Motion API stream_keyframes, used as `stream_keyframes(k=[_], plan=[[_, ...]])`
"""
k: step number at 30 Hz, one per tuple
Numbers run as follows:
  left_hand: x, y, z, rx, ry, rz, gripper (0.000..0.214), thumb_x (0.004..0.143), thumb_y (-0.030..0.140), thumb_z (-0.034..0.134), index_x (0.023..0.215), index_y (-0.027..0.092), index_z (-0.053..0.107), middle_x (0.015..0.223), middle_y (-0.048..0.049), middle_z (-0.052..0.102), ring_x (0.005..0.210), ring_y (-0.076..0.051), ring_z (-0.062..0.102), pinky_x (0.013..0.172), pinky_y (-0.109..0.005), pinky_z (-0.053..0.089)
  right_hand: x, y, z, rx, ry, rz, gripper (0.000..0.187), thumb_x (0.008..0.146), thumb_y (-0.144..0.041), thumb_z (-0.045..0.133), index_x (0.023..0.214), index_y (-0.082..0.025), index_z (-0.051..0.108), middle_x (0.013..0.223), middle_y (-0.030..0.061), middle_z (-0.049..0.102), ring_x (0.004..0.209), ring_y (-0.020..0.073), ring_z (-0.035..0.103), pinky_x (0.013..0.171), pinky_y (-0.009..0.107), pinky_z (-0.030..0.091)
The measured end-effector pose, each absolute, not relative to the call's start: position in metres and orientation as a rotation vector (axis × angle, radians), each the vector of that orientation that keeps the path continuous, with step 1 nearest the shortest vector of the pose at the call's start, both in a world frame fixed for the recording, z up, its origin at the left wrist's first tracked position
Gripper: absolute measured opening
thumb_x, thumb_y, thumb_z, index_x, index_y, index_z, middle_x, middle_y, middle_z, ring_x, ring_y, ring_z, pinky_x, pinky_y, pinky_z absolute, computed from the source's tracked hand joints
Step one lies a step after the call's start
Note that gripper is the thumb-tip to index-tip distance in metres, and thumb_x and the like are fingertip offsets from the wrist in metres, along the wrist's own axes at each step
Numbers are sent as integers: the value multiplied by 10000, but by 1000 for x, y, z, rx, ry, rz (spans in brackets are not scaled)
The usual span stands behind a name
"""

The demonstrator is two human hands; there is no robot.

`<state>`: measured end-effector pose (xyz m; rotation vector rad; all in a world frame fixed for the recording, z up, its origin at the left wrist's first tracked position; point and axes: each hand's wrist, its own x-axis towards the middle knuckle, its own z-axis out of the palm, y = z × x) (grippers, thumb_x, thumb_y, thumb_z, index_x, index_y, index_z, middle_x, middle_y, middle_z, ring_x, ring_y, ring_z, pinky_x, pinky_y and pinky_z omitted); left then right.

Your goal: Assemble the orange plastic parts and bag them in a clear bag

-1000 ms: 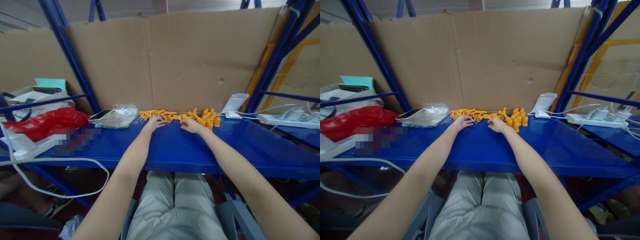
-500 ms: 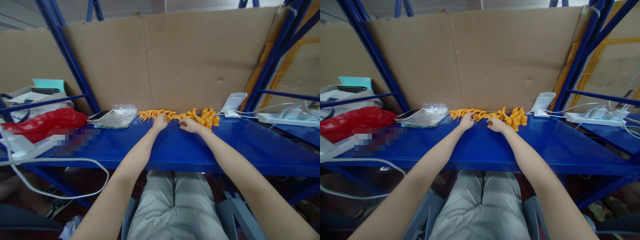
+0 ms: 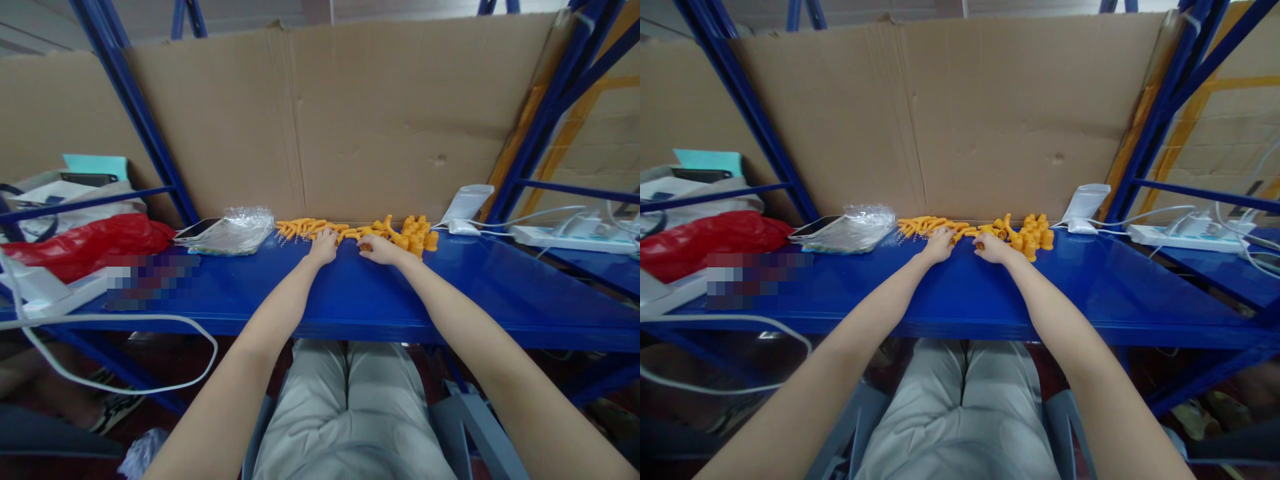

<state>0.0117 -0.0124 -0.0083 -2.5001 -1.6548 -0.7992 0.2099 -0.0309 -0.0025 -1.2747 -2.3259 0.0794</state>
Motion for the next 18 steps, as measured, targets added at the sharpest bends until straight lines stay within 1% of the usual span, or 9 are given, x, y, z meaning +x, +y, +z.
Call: stream_keyframes(k=[2,5,9,12,16,18], plan=[[11,-12,-9,-2493,-1681,-848,378,815,97,571,1183,177,611,1252,-151,581,1220,-297,539,1081,-436,397,210,-31,-3,-1283,-2325,91,299,779,-60,635,1052,-131,732,1195,155,695,1150,261,627,1057,426,451],[9,-9,-8,-2516,-1715,-930,273,834,99,564,1095,162,614,1177,-149,631,1146,-278,593,1032,-416,441,211,-30,-3,-1278,-2323,86,303,783,-69,639,1058,-153,734,1195,138,697,1146,257,631,1048,428,461],[8,-8,-5,-2508,-1727,-1092,162,807,74,597,928,181,594,1027,-98,680,1063,-254,632,978,-389,475,212,-25,-7,-1249,-2342,54,300,786,-80,642,1065,-146,730,1184,146,698,1140,268,633,1029,459,476],[12,-10,-2,-2448,-1782,-1339,143,802,60,604,840,186,547,909,-59,668,970,-228,660,926,-369,497,214,-21,-10,-1218,-2353,34,293,785,-93,642,1061,-138,730,1172,155,699,1137,279,634,1017,478,482],[20,-14,5,-2340,-1901,-1806,132,879,122,556,801,188,473,767,1,599,681,-154,659,733,-303,523,214,-19,-12,-1209,-2344,29,274,812,-156,645,1072,-155,732,1183,155,695,1147,290,630,1016,485,479],[22,-17,9,-2311,-1874,-1968,133,899,142,540,806,189,458,730,20,574,606,-131,639,662,-266,502,212,-21,-10,-1249,-2301,42,272,841,-210,636,1094,-173,728,1187,153,696,1150,296,631,1022,483,472]])
